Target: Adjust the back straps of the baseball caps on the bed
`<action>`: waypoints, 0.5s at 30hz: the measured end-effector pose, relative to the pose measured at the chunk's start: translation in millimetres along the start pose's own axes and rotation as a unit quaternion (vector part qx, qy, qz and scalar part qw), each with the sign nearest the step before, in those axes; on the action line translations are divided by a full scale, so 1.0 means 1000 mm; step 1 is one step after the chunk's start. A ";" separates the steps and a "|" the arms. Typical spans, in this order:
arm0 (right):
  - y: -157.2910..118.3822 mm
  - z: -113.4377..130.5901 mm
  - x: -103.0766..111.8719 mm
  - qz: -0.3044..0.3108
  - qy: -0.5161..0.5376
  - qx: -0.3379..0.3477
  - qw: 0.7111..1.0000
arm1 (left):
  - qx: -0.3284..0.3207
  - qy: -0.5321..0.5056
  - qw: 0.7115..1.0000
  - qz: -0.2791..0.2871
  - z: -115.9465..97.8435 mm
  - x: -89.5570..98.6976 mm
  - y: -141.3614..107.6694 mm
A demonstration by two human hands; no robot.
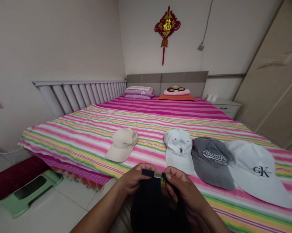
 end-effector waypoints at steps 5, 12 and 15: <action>-0.002 0.000 -0.001 -0.002 -0.028 0.002 1.000 | 0.025 -0.041 0.999 0.001 0.011 -0.002 0.000; -0.004 -0.016 -0.006 0.026 -0.029 -0.046 0.998 | -0.020 -0.088 0.996 0.010 0.013 -0.002 0.000; 0.000 -0.011 0.004 -0.021 0.042 -0.013 0.999 | -0.081 -0.142 0.986 0.023 0.003 0.008 -0.001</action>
Point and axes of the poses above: each hand's wrist, its own y-axis towards the middle knuckle, its own x-axis out of the back of the hand, z = x × y, the point moved 10 cm from there along y, towards the middle knuckle, and after that the axes turned 6 degrees about x, right-handed, at the moved point
